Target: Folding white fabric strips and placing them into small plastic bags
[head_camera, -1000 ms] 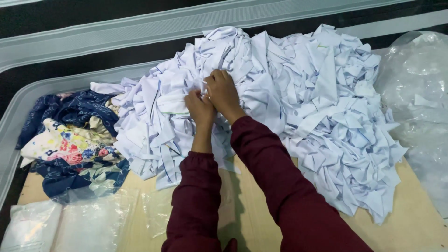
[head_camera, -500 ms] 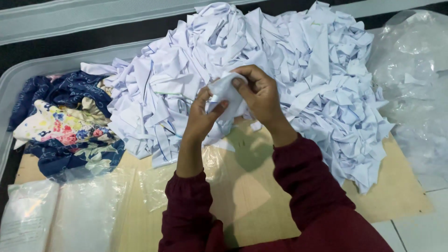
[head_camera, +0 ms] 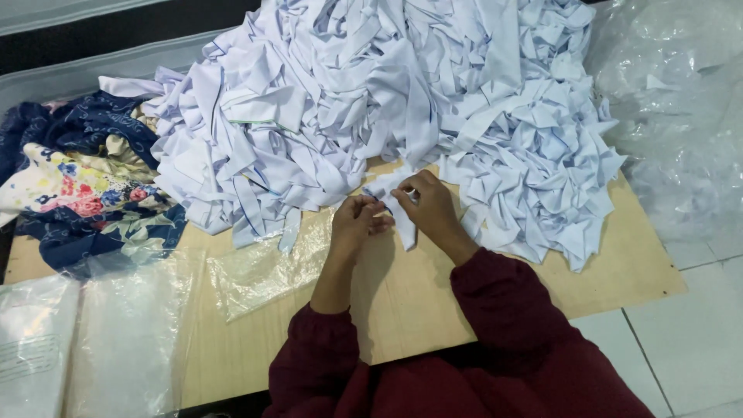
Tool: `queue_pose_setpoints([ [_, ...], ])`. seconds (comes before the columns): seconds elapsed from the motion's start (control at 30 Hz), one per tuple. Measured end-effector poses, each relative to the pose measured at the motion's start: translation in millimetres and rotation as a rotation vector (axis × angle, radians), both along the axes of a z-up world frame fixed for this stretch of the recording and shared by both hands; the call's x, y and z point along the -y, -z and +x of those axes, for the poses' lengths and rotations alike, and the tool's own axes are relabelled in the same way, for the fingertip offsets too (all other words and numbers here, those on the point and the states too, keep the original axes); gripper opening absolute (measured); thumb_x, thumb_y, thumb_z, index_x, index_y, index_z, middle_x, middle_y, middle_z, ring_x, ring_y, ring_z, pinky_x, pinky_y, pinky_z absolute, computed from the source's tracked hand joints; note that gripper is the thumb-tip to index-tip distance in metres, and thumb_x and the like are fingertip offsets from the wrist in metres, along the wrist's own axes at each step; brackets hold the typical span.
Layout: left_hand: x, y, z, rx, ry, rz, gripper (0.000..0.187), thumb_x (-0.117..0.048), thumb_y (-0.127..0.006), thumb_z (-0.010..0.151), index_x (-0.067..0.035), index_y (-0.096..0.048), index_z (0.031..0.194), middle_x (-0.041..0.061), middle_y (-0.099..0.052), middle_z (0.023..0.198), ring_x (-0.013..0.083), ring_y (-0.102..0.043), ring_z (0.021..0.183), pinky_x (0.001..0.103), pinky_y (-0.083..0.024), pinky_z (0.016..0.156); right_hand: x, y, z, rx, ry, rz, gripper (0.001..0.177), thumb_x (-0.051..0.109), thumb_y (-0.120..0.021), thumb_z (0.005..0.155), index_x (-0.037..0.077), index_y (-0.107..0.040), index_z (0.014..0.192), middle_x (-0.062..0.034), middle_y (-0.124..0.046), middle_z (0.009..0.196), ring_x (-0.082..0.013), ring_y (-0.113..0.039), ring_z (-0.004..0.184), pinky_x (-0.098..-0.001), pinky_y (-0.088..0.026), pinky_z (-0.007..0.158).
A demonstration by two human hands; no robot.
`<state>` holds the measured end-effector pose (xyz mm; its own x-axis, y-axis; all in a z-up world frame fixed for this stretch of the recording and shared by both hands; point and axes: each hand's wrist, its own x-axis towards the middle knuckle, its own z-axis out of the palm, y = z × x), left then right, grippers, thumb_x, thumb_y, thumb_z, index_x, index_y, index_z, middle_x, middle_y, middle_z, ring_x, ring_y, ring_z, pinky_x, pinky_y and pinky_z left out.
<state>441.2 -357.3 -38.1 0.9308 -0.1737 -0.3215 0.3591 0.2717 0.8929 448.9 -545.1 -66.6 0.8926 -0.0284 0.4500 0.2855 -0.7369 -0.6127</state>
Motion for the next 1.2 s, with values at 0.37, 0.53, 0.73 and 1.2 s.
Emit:
queue_pose_setpoints([
  [0.37,9,-34,-25,0.229,-0.085,0.245,0.057,-0.027,-0.062,0.101,-0.011,-0.044,0.153,0.029,-0.057,0.138,0.0351,-0.072,0.093,0.039,-0.066,0.067,-10,-5,-8,-0.116,-0.225,0.603,0.009,0.015,-0.069,0.098,0.007,-0.071,0.102,-0.0067,-0.064,0.085,-0.0187,-0.068,0.085,-0.0311,-0.056,0.071],
  [0.53,7,-14,-18,0.500,-0.086,0.190,0.074,-0.038,-0.058,0.104,-0.008,-0.024,0.163,0.037,-0.033,0.154,0.0551,-0.042,0.138,0.062,-0.038,0.114,-2,1,-8,-0.282,-0.479,1.402,0.014,0.007,-0.059,0.097,0.000,-0.063,0.108,-0.0121,-0.071,0.088,-0.0191,-0.072,0.081,-0.0307,-0.057,0.073],
  [0.73,9,19,-8,0.349,0.142,-0.176,0.083,-0.021,-0.074,0.096,-0.009,-0.027,0.163,0.028,-0.043,0.150,0.0417,-0.042,0.139,0.053,-0.036,0.117,27,-7,0,-0.324,-0.613,1.811,0.043,0.007,-0.052,0.094,0.005,-0.061,0.137,-0.0209,-0.073,0.123,-0.0314,-0.073,0.108,-0.0433,-0.058,0.095],
  [1.2,-98,-6,35,0.427,-0.380,-0.094,0.043,-0.012,-0.069,0.095,-0.006,-0.059,0.137,0.009,-0.071,0.105,0.0133,-0.071,0.077,0.022,-0.062,0.062,61,-34,1,-0.330,-0.106,1.354,0.020,0.024,-0.066,0.100,0.009,-0.067,0.113,-0.0084,-0.076,0.093,-0.0193,-0.076,0.076,-0.0310,-0.063,0.070],
])
